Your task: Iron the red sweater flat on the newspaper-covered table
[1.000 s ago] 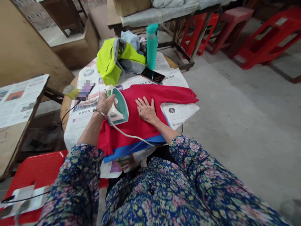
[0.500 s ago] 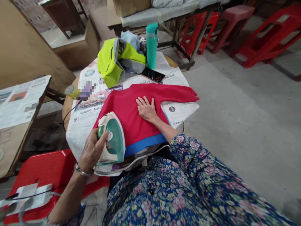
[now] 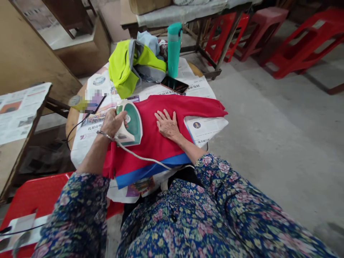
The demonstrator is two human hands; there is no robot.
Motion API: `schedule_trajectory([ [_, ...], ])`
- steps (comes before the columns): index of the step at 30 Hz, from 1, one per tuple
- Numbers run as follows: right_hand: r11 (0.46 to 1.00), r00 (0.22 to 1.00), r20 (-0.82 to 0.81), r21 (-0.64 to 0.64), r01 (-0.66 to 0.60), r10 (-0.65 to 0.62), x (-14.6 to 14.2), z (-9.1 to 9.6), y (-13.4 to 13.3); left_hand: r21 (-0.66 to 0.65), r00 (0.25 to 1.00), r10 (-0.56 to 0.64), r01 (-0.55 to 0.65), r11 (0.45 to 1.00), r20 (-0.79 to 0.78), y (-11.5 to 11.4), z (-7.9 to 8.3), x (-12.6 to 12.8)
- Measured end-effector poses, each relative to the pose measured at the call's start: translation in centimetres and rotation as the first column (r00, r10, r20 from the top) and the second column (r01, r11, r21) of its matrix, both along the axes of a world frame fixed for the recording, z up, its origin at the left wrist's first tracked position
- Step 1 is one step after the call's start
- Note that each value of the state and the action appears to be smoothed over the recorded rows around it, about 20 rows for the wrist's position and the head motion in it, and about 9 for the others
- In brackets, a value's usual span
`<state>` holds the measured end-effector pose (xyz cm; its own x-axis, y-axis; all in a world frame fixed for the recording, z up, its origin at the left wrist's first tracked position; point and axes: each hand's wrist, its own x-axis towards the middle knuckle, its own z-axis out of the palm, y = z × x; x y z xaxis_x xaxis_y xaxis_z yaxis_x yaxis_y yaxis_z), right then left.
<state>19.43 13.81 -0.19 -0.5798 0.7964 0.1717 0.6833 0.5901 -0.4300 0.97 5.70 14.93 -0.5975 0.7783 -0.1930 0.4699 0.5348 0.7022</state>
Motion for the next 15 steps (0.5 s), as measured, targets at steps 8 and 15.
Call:
schedule_trajectory([
  [8,1.000,1.000,0.009,-0.009,-0.008,0.008,-0.1,0.3,0.1,-0.074,0.993,-0.074,0.067,0.995,-0.095,-2.3,0.5,-0.1],
  [15,1.000,1.000,0.005,-0.017,0.007,-0.007,-0.3,0.3,0.2,-0.071,0.970,-0.128,0.116,0.991,-0.208,-13.0,-0.9,1.0],
])
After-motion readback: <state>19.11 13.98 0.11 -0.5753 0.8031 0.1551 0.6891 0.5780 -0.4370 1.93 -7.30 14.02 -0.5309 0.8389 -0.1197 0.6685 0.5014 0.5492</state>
